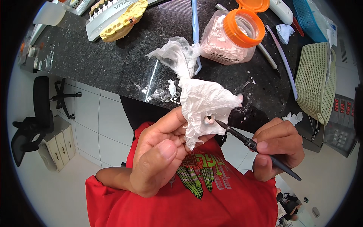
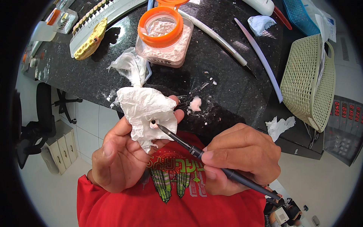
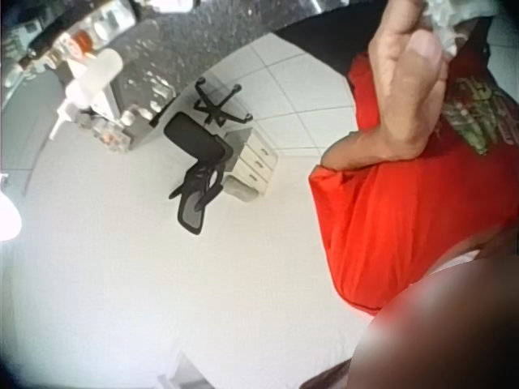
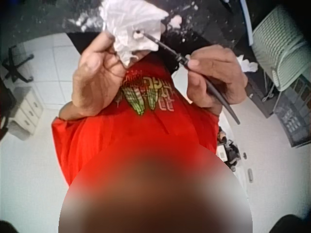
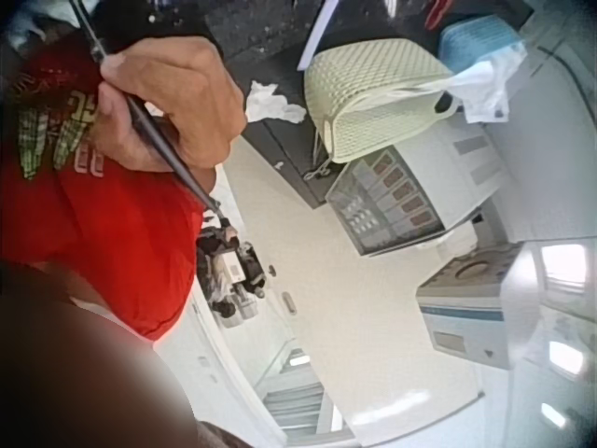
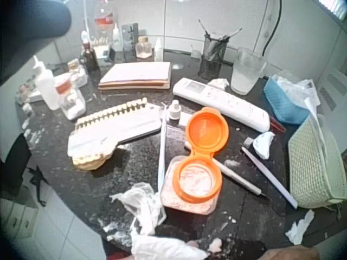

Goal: Applying a liquid glaze or stain to a ceramic dental crown using a fine-tipped brush.

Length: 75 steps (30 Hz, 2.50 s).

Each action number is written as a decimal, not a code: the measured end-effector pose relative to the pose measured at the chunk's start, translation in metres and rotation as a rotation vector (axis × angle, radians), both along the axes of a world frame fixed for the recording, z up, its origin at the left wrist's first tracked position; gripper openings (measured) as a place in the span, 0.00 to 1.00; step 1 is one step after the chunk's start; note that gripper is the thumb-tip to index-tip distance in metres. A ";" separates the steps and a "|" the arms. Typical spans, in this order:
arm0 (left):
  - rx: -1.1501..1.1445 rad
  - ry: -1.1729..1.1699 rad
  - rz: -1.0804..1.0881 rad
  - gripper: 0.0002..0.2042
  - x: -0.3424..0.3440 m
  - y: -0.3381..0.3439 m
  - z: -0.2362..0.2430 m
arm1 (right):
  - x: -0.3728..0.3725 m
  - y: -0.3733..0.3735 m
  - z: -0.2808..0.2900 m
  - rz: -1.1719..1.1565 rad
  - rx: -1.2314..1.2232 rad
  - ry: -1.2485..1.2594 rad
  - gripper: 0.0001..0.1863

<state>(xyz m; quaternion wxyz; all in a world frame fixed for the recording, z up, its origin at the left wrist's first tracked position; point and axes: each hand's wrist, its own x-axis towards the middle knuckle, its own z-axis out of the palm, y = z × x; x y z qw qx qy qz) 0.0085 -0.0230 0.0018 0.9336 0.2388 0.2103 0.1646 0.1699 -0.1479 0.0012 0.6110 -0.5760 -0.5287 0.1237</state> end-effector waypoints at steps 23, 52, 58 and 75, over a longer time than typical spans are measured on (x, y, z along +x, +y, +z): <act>0.001 0.000 -0.005 0.37 0.001 0.001 0.000 | -0.001 -0.001 0.001 0.005 -0.030 -0.016 0.11; 0.002 0.026 -0.053 0.43 -0.001 0.004 0.005 | -0.002 -0.004 -0.003 0.061 0.030 -0.160 0.10; 0.011 0.037 -0.068 0.44 0.000 0.004 0.005 | -0.002 -0.003 -0.006 0.066 0.040 -0.199 0.10; 0.012 0.037 -0.056 0.44 -0.001 0.004 0.005 | -0.001 -0.005 0.000 0.070 -0.011 -0.169 0.12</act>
